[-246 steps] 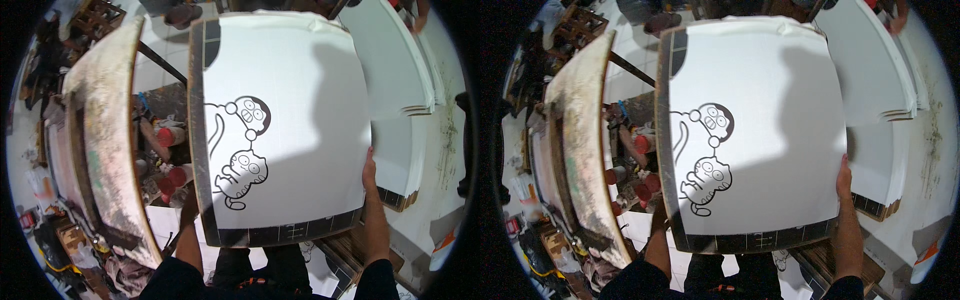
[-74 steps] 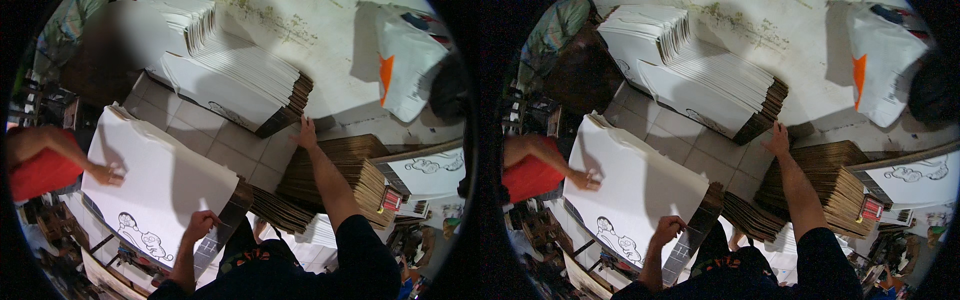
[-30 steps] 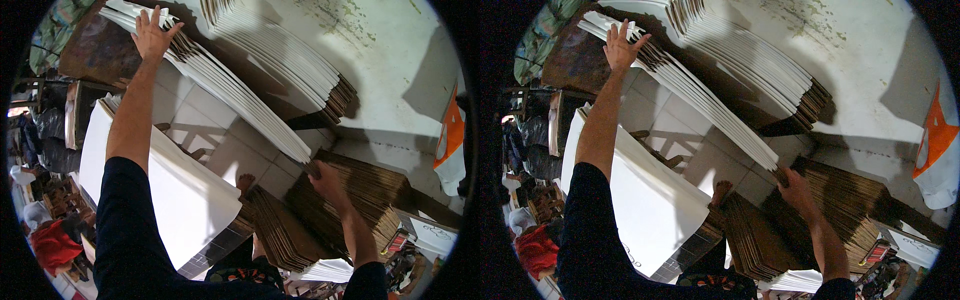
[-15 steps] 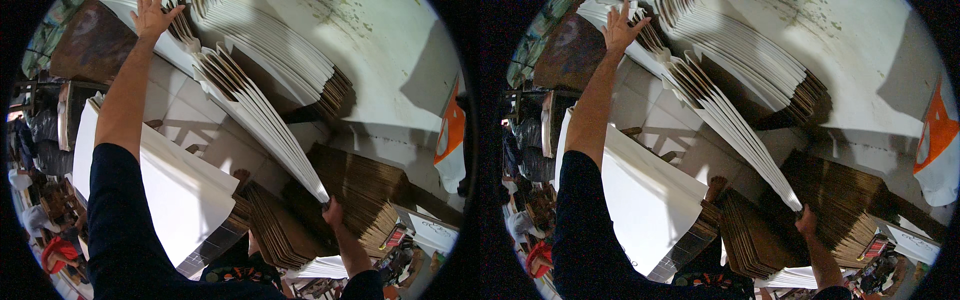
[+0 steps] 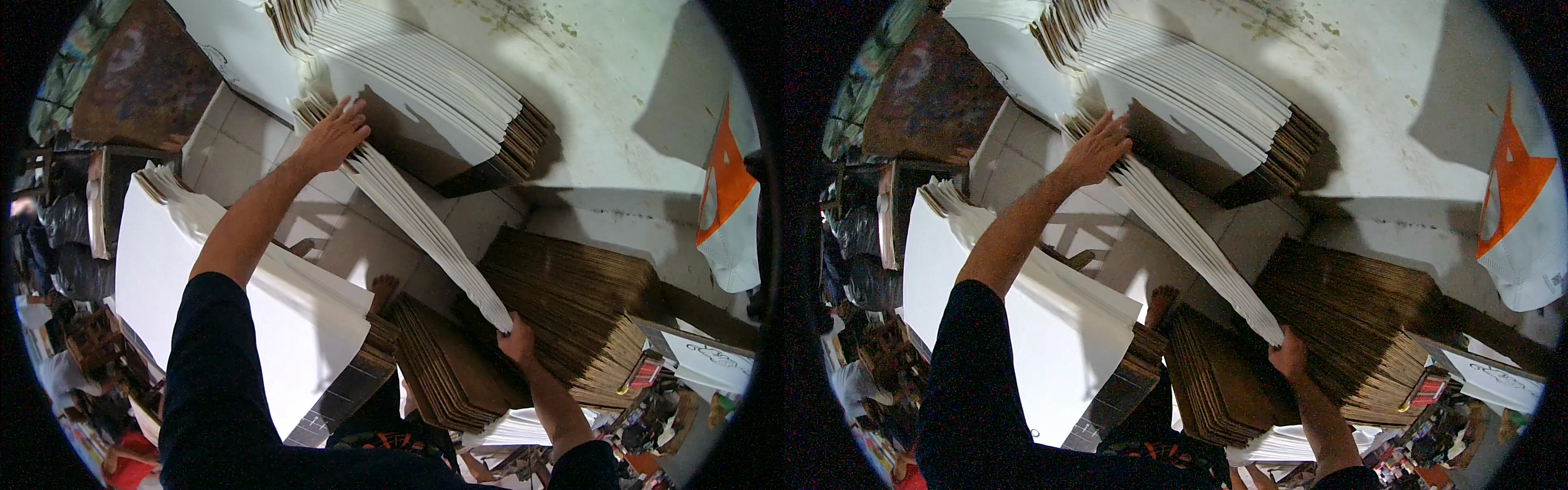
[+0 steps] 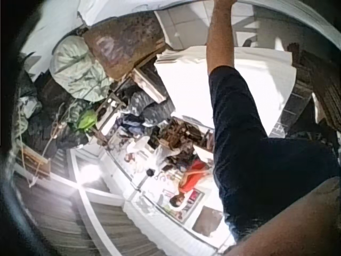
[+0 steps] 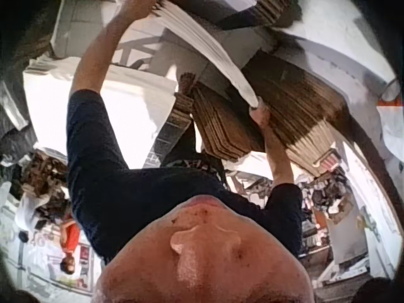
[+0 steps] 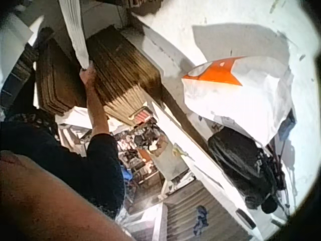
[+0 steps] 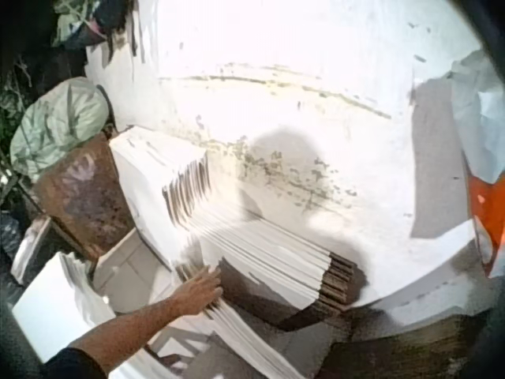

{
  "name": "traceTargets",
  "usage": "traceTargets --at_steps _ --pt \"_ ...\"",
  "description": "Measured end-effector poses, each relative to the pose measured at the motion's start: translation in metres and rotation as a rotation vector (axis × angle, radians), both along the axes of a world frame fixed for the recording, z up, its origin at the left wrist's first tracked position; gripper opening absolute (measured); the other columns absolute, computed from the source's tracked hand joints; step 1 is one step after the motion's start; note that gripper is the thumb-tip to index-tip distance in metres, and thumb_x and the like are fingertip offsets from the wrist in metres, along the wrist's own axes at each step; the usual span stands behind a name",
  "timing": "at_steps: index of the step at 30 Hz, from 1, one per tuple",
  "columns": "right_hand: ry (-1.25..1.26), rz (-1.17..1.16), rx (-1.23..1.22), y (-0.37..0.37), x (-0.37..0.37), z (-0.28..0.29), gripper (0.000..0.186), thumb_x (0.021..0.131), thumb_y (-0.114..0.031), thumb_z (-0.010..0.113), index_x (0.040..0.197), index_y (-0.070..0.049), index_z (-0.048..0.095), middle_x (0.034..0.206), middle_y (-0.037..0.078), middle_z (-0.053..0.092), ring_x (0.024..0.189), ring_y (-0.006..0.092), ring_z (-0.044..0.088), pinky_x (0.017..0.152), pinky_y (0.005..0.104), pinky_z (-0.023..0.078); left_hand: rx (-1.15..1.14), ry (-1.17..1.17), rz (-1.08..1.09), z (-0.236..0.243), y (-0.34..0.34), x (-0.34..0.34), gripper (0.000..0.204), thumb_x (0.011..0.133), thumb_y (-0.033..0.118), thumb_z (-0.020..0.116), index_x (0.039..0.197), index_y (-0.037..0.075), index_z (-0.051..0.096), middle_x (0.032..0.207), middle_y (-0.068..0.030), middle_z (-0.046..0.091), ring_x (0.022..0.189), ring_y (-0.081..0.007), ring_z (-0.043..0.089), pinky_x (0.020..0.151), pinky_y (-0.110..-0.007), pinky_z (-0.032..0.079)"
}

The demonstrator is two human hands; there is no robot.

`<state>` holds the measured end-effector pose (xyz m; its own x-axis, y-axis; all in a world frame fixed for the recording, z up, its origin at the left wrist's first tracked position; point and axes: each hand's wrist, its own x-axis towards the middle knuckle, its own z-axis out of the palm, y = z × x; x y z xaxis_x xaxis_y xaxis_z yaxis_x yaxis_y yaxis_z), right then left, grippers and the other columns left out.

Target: The person performs screen printing by placing white paper under a screen, applying ink with a squeegee, and peeling the printed sheet to reveal a cartoon design. They repeat this process for multiple sheets, stacking the finished prints and periodically adding more ink to the screen.

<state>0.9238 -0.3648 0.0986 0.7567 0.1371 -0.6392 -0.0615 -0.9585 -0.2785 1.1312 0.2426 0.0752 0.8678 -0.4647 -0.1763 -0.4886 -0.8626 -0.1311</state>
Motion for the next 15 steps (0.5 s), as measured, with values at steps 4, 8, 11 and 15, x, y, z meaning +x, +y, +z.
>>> traceTargets --at_steps 4,8,11,15 --pt "-0.034 0.047 0.073 -0.002 -0.005 -0.003 0.063 0.079 -0.017 0.081 0.135 0.000 0.059 0.112 0.028 0.072 0.106 0.0446 0.070 0.090 0.0495 0.057 -0.132 0.278 0.079 -0.018 -0.004 0.005 0.055 0.077 0.008 0.078 0.129 0.014 0.061 0.131 -0.0123 0.065 0.132 -0.0309 0.055 0.118 -0.049 0.036" --pt "0.074 0.025 -0.010 -0.002 -0.002 -0.012 0.064 0.080 -0.017 0.080 0.138 -0.001 0.058 0.113 0.027 0.072 0.104 0.0407 0.072 0.088 0.0483 0.057 -0.038 0.186 -0.046 -0.033 0.003 -0.008 0.032 0.084 0.013 0.076 0.114 0.017 0.066 0.108 -0.0043 0.069 0.113 -0.0232 0.065 0.095 -0.041 0.048" --pt "0.071 0.040 0.057 0.002 0.006 0.003 0.061 0.081 -0.016 0.079 0.137 -0.003 0.060 0.112 0.025 0.074 0.101 0.0357 0.074 0.084 0.0435 0.059 -0.053 0.125 -0.052 -0.025 0.022 -0.019 0.019 0.086 0.012 0.073 0.104 0.016 0.069 0.097 -0.0050 0.072 0.104 -0.0252 0.069 0.087 -0.042 0.053" --pt "-0.073 0.249 -0.006 0.014 0.017 0.081 0.061 0.077 -0.011 0.077 0.136 -0.005 0.063 0.110 0.018 0.076 0.095 0.0264 0.076 0.079 0.0365 0.062 -0.066 0.218 0.060 0.029 0.050 -0.032 0.031 0.081 0.007 0.073 0.111 0.014 0.069 0.098 -0.0090 0.073 0.102 -0.0302 0.071 0.087 -0.046 0.056"
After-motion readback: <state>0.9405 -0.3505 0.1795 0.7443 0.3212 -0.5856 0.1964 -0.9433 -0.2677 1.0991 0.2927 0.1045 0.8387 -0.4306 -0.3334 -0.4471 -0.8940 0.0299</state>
